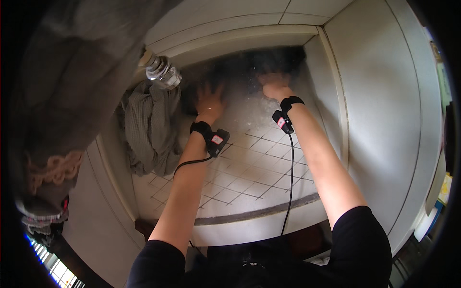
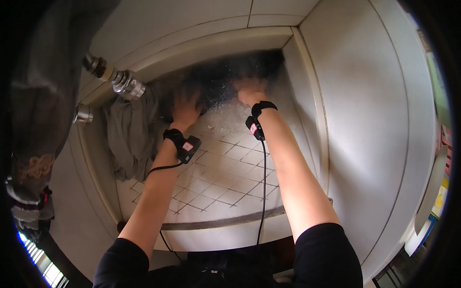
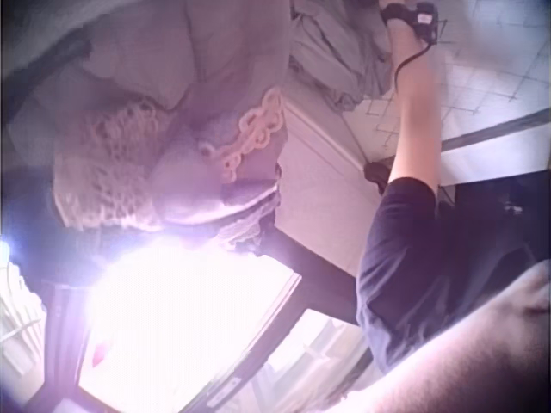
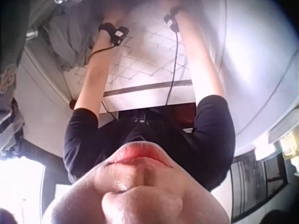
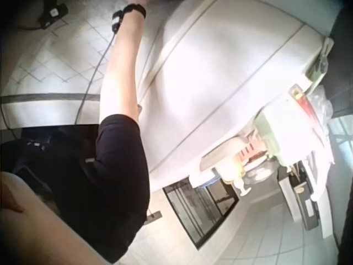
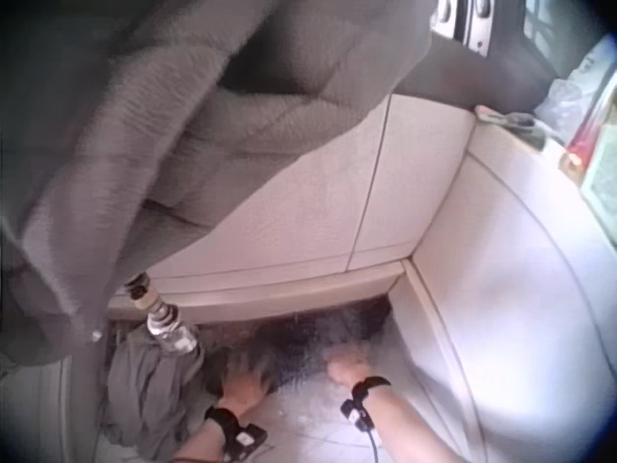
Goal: The person washes several pieces of clothing by hand in a small tiled basin. They submerge each item in water, agitate it, wring it out, and place it on a nearby ledge. The items include a dark patterned cloth, a light-colored cloth, and a gray towel.
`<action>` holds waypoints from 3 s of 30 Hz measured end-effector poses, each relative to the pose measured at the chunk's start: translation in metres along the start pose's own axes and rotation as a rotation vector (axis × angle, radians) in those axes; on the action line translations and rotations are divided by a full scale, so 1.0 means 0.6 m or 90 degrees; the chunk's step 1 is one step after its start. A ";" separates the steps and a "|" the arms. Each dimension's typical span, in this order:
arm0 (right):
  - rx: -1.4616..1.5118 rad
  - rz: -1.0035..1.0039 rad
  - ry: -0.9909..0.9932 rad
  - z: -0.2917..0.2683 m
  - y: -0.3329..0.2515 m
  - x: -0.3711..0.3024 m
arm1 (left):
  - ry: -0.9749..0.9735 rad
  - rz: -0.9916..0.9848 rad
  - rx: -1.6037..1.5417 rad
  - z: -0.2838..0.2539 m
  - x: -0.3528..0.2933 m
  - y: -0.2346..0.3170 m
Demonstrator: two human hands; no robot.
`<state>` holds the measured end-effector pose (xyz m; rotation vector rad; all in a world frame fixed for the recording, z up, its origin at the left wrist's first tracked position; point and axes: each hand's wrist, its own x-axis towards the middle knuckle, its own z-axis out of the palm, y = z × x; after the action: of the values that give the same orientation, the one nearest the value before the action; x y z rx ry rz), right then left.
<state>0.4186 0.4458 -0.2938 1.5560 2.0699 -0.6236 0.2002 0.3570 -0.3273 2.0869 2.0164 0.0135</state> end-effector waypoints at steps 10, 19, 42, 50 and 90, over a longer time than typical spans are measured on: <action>0.182 -0.060 0.244 -0.110 0.022 -0.194 | -0.194 0.002 -0.234 -0.211 -0.160 -0.024; 0.286 -0.338 0.371 -0.344 -0.025 -0.436 | 0.125 0.028 -0.287 -0.494 -0.297 -0.074; 0.721 -0.666 0.157 -0.389 -0.343 -0.695 | 0.210 0.063 -0.923 -0.653 -0.432 0.081; 0.600 -0.637 0.475 -0.305 -0.343 -0.697 | 0.179 -0.057 -1.047 -0.602 -0.450 0.075; 1.115 -0.413 -0.130 -0.175 -0.378 -0.666 | 0.241 -0.060 -1.463 -0.509 -0.456 -0.013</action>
<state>0.2866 0.1533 0.0516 1.0979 1.5984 -3.1732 0.1272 0.1378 0.0115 0.3412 0.7259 1.6962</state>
